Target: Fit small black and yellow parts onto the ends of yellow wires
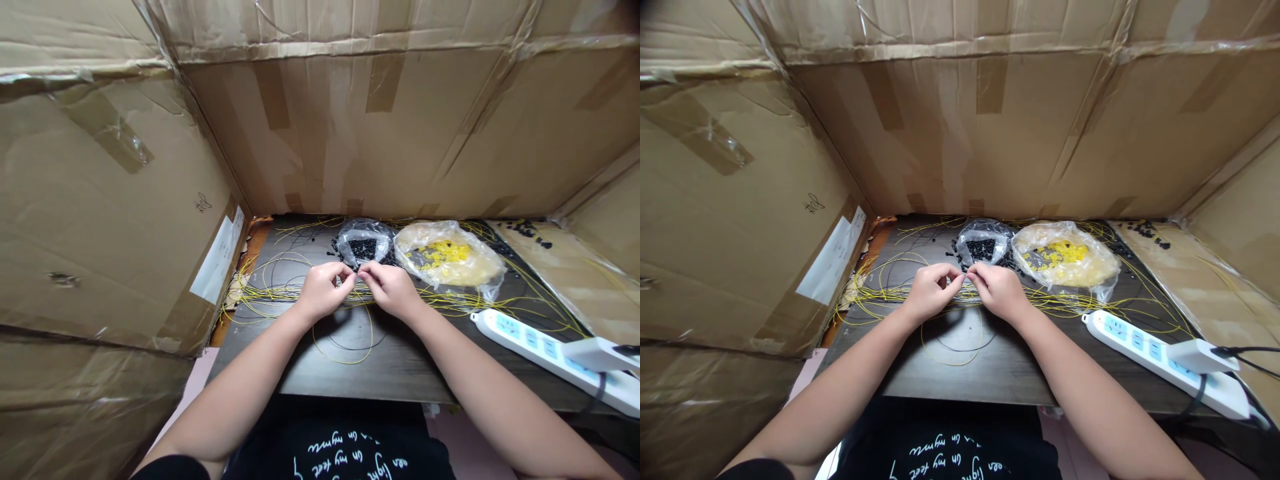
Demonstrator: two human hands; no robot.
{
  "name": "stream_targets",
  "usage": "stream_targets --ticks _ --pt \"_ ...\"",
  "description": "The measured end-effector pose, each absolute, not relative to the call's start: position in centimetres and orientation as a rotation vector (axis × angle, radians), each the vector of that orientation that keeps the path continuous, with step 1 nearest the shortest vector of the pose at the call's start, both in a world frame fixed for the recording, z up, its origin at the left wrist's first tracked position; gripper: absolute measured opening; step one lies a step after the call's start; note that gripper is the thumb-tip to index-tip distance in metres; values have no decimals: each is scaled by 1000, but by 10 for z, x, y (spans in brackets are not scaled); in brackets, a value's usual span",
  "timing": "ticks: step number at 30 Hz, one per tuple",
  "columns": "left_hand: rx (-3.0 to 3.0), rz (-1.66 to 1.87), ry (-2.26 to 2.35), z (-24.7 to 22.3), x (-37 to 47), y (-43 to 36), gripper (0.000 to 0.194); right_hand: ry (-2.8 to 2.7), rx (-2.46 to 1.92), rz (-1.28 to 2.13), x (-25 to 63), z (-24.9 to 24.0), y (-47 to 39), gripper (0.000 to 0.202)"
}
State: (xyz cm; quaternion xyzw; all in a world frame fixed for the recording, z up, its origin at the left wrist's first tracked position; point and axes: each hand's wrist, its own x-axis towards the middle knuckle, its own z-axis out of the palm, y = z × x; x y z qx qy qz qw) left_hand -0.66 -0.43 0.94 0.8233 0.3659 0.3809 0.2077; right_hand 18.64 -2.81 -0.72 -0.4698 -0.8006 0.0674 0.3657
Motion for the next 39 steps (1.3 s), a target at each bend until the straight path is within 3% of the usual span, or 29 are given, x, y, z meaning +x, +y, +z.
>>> stream_targets --ticks 16,22,31,39 --pt "2423 1016 1004 6 -11 0 25 -2013 -1227 285 186 -12 -27 25" --pt "2329 1051 1054 7 -11 0 24 -2020 -1163 132 188 -9 -29 30" --pt "2452 967 1019 7 -12 1 24 -2113 -1136 48 189 -8 -27 19" --pt "2635 913 960 4 -14 0 22 -2054 -1227 304 186 -8 -29 18"
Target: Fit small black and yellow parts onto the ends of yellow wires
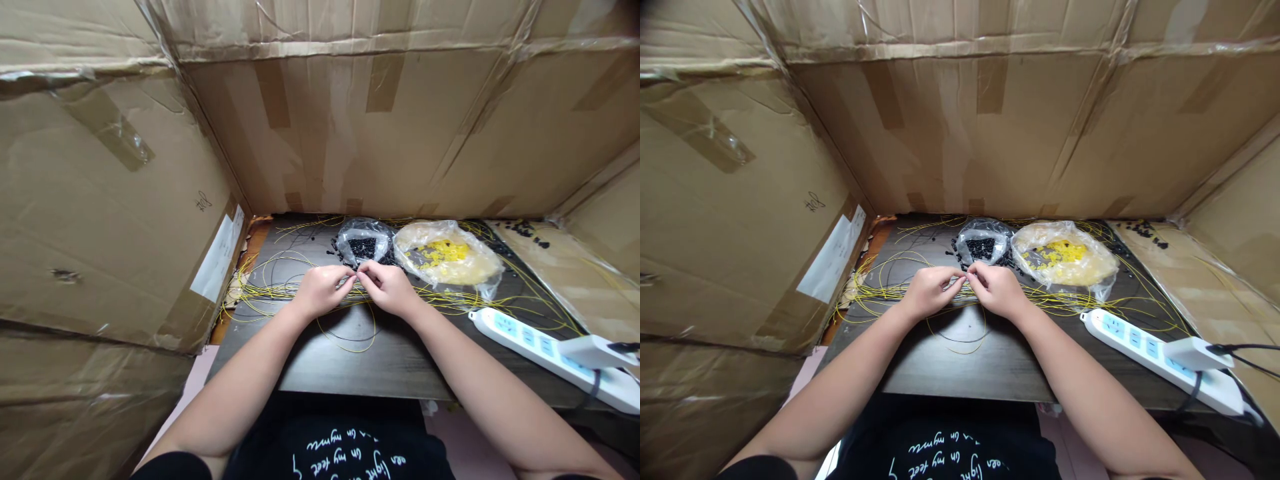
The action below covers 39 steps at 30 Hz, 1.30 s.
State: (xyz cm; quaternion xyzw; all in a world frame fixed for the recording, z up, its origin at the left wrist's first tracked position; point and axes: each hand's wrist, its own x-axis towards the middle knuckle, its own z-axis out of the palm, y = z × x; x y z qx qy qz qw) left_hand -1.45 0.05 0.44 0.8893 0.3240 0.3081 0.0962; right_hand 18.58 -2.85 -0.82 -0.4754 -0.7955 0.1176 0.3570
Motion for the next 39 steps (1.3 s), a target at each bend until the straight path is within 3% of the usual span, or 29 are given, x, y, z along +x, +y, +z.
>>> stream_targets --ticks 12,27,39 --pt "2495 915 1021 6 -13 1 24 -1974 -1176 625 187 -9 -23 21" --pt "2284 857 1070 1 -11 5 27 -2240 -1262 -3 187 -11 -28 24" --pt "2672 900 936 4 -17 5 25 -1853 -1126 780 184 -14 -22 25"
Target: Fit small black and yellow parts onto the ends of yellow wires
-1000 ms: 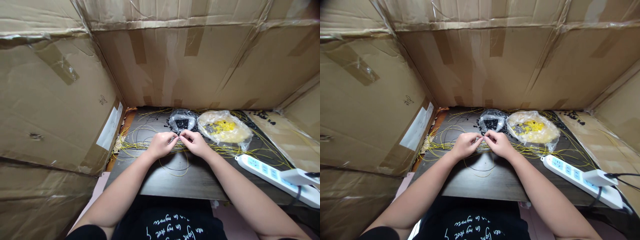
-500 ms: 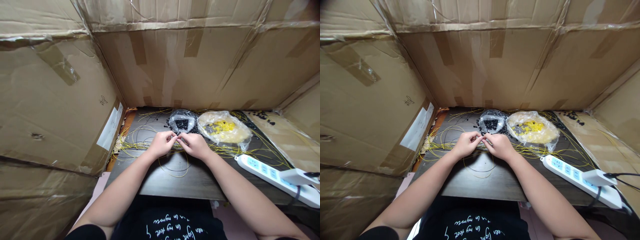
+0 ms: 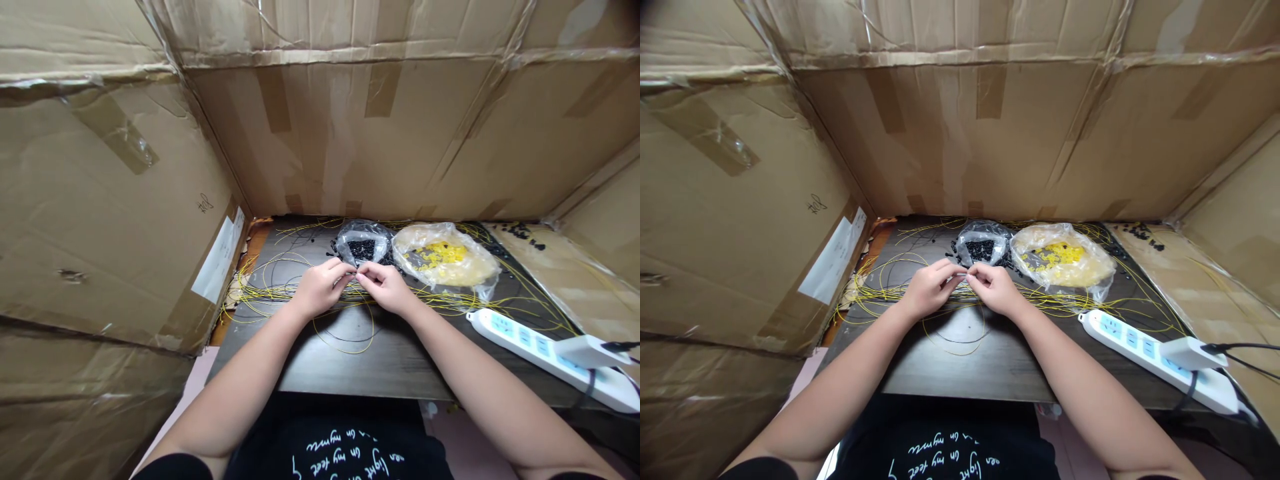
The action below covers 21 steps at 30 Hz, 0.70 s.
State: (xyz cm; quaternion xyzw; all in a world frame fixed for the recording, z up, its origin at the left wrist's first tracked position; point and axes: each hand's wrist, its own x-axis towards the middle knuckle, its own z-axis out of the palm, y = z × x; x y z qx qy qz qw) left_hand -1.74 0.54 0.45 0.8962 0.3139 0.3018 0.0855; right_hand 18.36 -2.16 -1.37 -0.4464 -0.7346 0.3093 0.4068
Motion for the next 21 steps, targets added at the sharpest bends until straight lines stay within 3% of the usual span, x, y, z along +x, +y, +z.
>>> stream_targets --ticks 12,21 --pt "2921 915 906 -1 -21 7 26 -1729 -1046 1101 185 -13 -19 35" --pt "2814 985 857 0 -17 3 22 -1807 -1049 954 186 -16 -18 37"
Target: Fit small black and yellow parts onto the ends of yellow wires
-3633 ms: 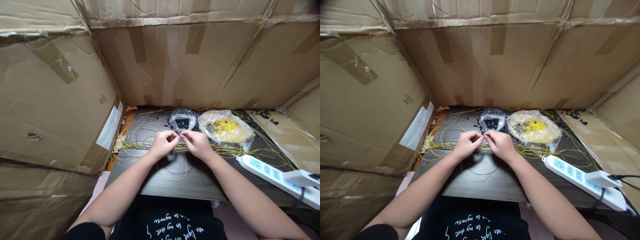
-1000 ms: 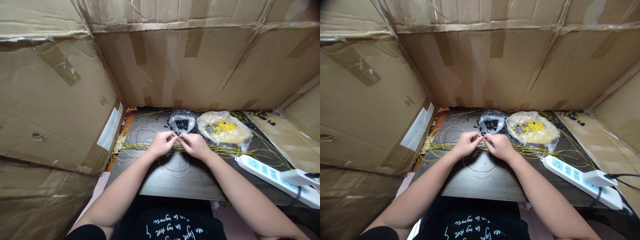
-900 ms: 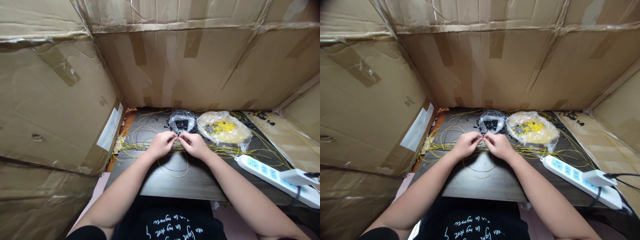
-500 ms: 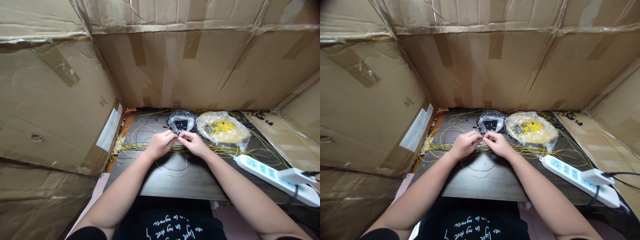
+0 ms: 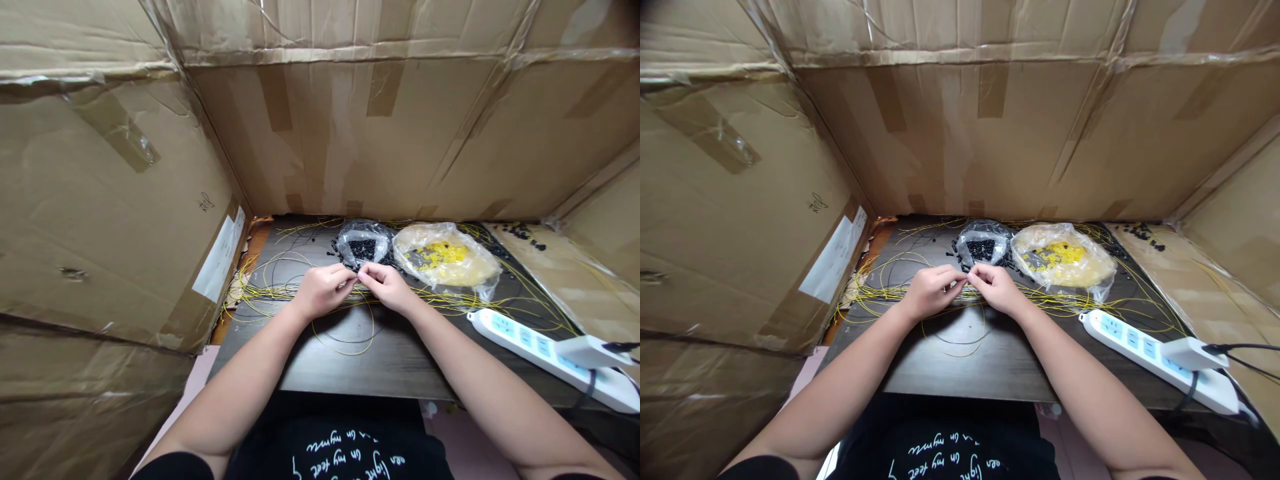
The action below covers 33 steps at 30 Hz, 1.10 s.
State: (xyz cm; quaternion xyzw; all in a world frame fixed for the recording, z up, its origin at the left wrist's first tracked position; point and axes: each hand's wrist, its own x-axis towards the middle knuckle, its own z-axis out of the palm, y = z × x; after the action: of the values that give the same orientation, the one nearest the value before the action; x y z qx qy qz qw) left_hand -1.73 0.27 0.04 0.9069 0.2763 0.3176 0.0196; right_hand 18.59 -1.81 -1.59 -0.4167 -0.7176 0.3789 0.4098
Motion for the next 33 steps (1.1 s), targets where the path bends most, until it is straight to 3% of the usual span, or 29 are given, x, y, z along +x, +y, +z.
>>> stream_targets --ticks 9,22,33 --pt "2575 1038 867 5 -16 1 16 -2104 -1161 264 191 -6 -29 28" --pt "2354 1057 939 6 -11 1 14 -2135 -1193 201 191 -5 -28 26" --pt "2169 1037 971 1 -8 5 16 -2234 -1207 -99 194 -9 -24 24"
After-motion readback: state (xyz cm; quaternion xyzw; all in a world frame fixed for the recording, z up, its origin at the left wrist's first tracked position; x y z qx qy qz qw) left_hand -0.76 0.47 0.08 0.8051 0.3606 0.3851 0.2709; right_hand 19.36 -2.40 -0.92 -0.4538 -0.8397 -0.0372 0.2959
